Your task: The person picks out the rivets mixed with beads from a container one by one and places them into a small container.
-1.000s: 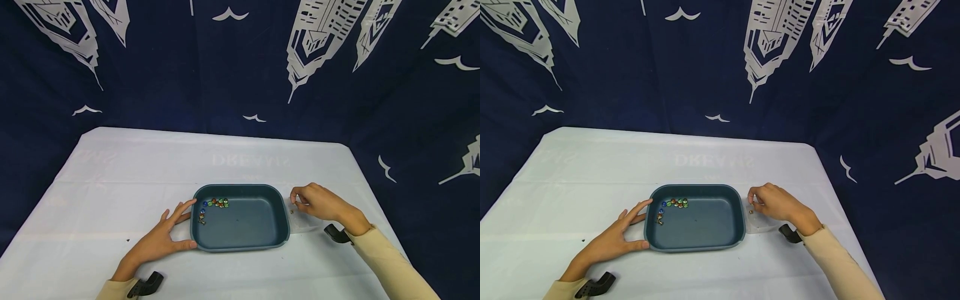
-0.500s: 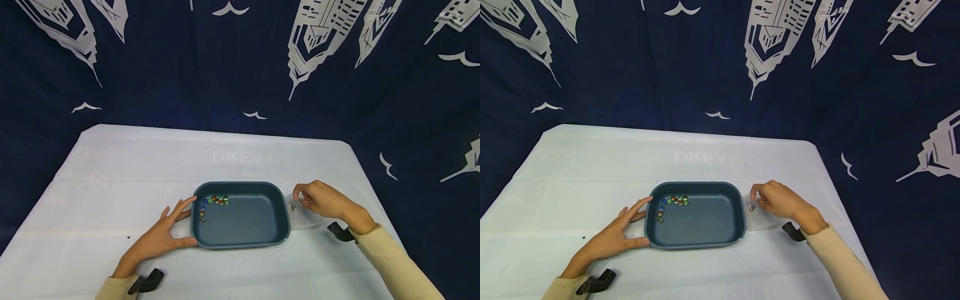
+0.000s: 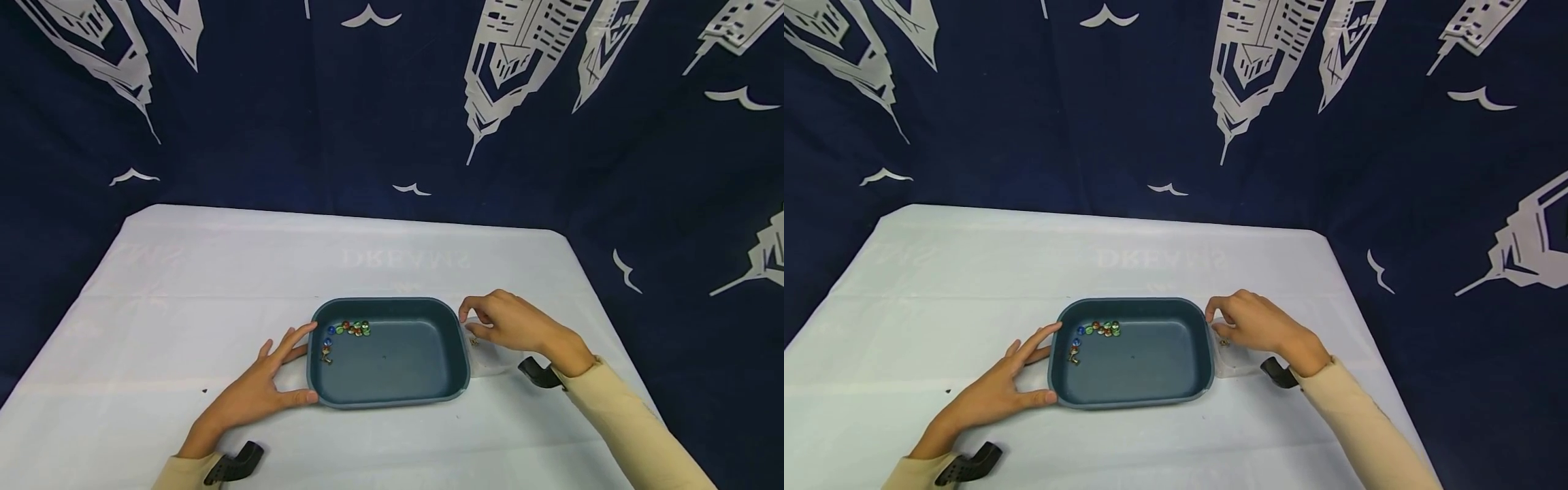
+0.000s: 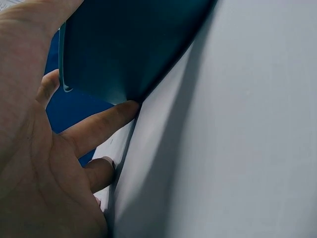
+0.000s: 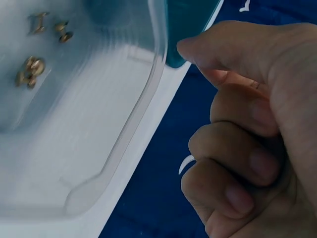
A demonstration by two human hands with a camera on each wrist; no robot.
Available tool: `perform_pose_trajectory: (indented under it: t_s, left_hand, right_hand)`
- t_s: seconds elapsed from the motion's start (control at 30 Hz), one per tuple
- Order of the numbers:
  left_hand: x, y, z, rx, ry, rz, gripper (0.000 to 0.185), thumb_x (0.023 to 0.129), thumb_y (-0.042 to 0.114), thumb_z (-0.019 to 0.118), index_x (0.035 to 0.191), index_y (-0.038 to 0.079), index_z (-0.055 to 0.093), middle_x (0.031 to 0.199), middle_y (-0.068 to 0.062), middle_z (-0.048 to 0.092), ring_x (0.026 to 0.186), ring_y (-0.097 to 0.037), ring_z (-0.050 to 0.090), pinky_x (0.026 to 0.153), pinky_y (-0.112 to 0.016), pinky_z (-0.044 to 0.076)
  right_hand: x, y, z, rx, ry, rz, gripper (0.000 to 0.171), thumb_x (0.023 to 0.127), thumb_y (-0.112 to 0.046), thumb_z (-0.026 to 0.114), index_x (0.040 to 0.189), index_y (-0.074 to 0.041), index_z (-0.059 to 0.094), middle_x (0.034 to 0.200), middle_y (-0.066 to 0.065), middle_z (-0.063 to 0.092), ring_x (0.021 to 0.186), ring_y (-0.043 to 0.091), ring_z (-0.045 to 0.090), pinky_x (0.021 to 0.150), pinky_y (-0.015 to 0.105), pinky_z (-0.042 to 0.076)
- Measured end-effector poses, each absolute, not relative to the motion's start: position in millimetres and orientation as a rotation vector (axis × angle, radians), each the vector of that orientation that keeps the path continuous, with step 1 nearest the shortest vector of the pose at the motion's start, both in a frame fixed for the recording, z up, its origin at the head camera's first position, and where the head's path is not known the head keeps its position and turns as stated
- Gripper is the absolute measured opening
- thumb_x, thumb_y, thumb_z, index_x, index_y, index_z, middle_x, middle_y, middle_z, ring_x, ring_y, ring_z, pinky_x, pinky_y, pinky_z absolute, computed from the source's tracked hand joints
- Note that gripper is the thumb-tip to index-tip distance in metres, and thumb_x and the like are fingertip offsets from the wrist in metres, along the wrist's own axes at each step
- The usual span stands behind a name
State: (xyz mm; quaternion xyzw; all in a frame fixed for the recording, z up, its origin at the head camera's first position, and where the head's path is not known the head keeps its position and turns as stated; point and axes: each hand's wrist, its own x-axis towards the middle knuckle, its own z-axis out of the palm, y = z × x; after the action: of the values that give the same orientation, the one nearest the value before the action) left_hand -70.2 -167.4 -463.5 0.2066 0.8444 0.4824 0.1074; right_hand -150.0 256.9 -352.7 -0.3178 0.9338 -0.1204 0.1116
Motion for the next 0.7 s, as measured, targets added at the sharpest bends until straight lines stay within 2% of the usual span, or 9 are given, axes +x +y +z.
perform_pose_trajectory:
  t_s: [0.17, 0.37, 0.7]
  left_hand:
    - [-70.7, -168.5, -463.8, 0.612, 2.486, 1.415, 0.101, 0.080, 0.044, 0.083, 0.158, 0.039, 0.021, 0.144, -0.012, 0.058, 0.153, -0.046, 0.009, 0.116, -0.073, -0.008]
    - [-71.3, -169.1, -462.2, 0.610, 2.492, 1.413, 0.102, 0.079, 0.044, 0.084, 0.159, 0.038, 0.021, 0.144, -0.012, 0.058, 0.153, -0.046, 0.010, 0.116, -0.073, -0.007]
    - [-71.1, -167.6, -462.9, 0.581, 2.476, 1.418, 0.102, 0.078, 0.046, 0.084, 0.158, 0.040, 0.021, 0.145, -0.013, 0.056, 0.153, -0.045, 0.009, 0.116, -0.073, -0.009]
  right_hand:
    - [-152.8, 235.4, -351.8, -1.003, 2.700, -0.366, 0.010, 0.092, -0.012, 0.069, 0.102, -0.015, 0.071, 0.060, -0.013, 0.042, 0.054, 0.001, 0.035, 0.051, 0.019, 0.032]
    - [-157.7, 207.7, -354.0, -1.112, 2.654, -0.381, 0.007, 0.093, -0.017, 0.071, 0.100, -0.016, 0.071, 0.055, -0.014, 0.038, 0.049, -0.002, 0.035, 0.047, 0.018, 0.033]
    - [-163.2, 179.1, -360.8, -1.199, 2.587, -0.396, 0.006, 0.094, -0.019, 0.070, 0.099, -0.017, 0.070, 0.055, -0.014, 0.039, 0.049, -0.001, 0.035, 0.050, 0.019, 0.035]
